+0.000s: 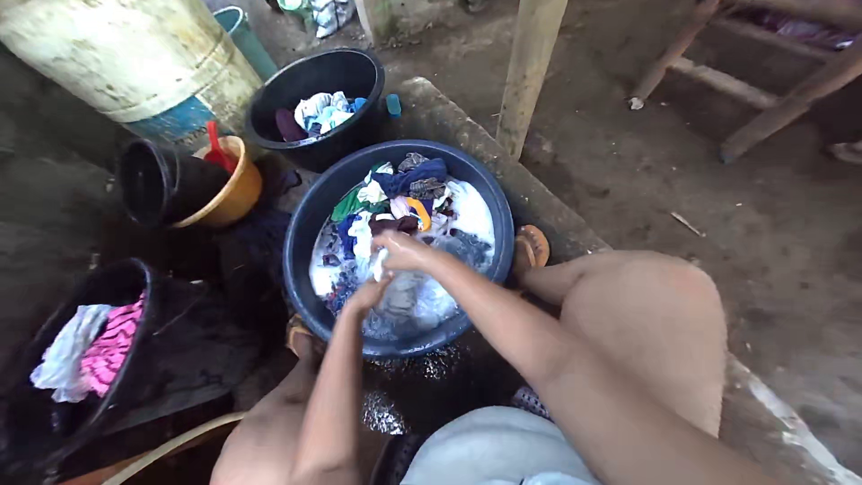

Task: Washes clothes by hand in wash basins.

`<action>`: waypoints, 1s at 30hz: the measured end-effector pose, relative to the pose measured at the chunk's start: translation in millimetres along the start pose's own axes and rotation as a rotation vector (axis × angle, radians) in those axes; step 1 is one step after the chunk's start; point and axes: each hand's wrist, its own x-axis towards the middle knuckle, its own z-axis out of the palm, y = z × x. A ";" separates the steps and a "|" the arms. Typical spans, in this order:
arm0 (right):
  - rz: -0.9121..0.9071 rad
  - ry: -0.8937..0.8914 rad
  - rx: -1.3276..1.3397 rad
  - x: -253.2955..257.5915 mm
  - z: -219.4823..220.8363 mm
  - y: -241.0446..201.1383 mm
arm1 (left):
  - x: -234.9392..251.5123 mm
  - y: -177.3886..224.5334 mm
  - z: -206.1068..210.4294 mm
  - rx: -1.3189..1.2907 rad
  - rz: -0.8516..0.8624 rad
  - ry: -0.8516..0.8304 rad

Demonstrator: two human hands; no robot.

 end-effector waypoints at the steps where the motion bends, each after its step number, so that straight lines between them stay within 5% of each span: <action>1: 0.096 -0.057 0.040 -7.8 22.5 19.0 | 18.9 -29.3 21.5 -0.046 -0.061 0.013; 5: 0.328 -0.228 0.132 -43.2 76.4 54.7 | 44.5 -86.5 68.9 0.056 -0.174 -0.034; 10: 0.130 0.202 0.316 -51.2 82.2 46.9 | -9.2 34.3 9.5 -0.325 0.122 0.286; 15: 0.068 0.581 0.276 -38.9 91.2 49.9 | -123.6 125.6 -46.6 -0.675 0.534 0.358; 21: 0.267 0.284 0.488 -8.5 81.0 80.9 | -169.5 119.3 -96.8 -1.010 0.852 0.432; 26: 0.198 0.464 0.771 2.8 52.4 40.4 | -92.3 48.4 -72.3 -1.069 0.344 0.509; 30: -0.079 0.280 0.586 -5.3 49.1 -30.2 | -37.0 -24.9 -13.7 -0.995 -0.125 0.308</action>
